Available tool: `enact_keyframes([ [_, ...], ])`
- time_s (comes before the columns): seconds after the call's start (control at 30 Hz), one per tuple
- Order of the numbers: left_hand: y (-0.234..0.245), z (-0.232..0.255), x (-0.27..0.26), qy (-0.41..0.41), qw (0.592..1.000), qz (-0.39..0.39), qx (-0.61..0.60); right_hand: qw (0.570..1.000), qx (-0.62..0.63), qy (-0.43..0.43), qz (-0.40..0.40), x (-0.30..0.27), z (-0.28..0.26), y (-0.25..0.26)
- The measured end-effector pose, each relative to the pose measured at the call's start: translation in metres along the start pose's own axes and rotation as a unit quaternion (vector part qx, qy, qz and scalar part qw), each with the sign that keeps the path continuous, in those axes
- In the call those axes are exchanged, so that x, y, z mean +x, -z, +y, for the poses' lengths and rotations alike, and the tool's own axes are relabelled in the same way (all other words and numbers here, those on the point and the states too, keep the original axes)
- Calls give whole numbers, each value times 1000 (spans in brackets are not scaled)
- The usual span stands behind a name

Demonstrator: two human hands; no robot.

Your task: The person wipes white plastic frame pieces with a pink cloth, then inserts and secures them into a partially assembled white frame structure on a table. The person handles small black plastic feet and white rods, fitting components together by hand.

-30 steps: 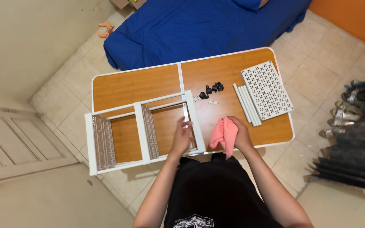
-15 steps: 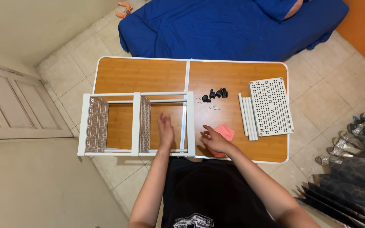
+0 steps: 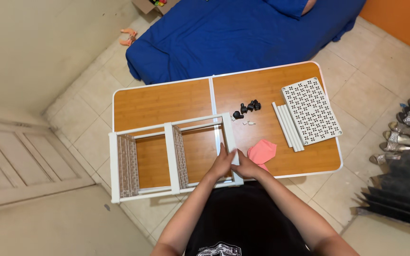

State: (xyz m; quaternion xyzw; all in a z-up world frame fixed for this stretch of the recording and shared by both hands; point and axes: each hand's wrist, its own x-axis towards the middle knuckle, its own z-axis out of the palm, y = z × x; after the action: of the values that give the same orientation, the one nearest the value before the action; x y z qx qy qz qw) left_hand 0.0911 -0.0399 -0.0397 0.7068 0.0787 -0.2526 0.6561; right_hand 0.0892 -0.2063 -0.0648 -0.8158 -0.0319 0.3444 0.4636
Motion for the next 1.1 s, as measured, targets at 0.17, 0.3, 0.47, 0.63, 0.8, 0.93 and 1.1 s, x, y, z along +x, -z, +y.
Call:
enact_keyframes([
  [0.17, 30, -25, -27, 6, 977, -154, 148, 996, 48, 36, 67, 3, 1, -18],
  [0.3, 31, -37, -37, -7, 954, -225, 200, 993, 96, -18, 73, 0, -5, -21],
  [0.47, 20, -48, -35, 4, 934, -247, 257, 993, 84, -19, 81, -7, -30, -17],
  [0.63, 16, -68, -25, -25, 940, -253, 225, 947, -270, -50, 168, -41, -85, -16],
  [0.8, 16, -77, -16, -207, 928, -290, 104, 987, 113, 45, -100, -43, -99, -7],
  [0.93, 12, -76, -23, -87, 943, -247, 207, 974, 212, 69, -33, -12, -70, -10],
  [1.1, 11, -67, -26, -14, 935, -238, 263, 983, 169, -8, -67, -2, -45, -11],
])
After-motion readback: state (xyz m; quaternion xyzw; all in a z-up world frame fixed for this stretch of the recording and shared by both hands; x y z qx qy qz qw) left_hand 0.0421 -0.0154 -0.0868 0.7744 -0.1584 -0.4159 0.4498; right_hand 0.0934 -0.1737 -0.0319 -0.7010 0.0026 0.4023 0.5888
